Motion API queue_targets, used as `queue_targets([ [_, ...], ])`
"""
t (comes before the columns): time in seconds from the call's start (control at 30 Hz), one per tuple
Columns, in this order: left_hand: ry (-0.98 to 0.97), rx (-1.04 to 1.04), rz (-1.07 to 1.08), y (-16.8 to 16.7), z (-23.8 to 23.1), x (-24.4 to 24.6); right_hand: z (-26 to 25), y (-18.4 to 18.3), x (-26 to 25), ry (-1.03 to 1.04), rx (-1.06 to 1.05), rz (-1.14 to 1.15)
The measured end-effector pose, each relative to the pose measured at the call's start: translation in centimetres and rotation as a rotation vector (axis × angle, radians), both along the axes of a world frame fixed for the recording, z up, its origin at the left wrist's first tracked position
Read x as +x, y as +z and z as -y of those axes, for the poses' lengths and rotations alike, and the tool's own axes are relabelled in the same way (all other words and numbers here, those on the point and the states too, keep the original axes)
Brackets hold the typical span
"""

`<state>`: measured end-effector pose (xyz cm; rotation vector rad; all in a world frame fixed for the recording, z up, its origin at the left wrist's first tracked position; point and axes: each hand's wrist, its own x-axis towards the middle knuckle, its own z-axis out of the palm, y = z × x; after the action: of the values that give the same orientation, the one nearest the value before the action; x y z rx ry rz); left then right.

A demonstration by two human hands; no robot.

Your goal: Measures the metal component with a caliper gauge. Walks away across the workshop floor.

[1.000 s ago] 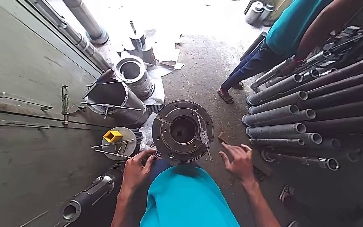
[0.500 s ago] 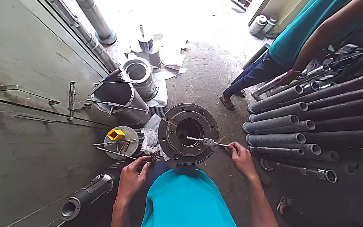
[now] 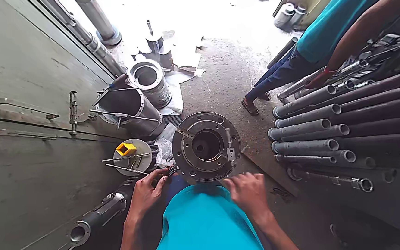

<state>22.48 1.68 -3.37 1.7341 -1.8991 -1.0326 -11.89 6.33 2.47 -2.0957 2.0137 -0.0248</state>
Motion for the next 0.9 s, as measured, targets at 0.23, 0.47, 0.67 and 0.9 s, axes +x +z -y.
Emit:
queue_targets([
  [0.23, -0.065, 0.045, 0.021, -1.0, 0.4, -0.5, 7.2, 0.0, -1.3, -0.358, -0.132, 0.110],
  [0.47, -0.081, 0.022, -0.015, -0.6, 0.7, -1.7, 8.3, 0.8, 0.4, -0.201, -0.059, 0.208],
  [0.67, -0.140, 0.070, -0.006, -1.2, 0.1, -1.9, 6.9, 2.1, 5.5, 0.050, 0.336, 0.082],
  [0.9, -0.039, 0.081, 0.011, -1.8, -0.9, 0.0, 2.0, 2.3, -2.4, -0.058, 0.117, 0.131],
])
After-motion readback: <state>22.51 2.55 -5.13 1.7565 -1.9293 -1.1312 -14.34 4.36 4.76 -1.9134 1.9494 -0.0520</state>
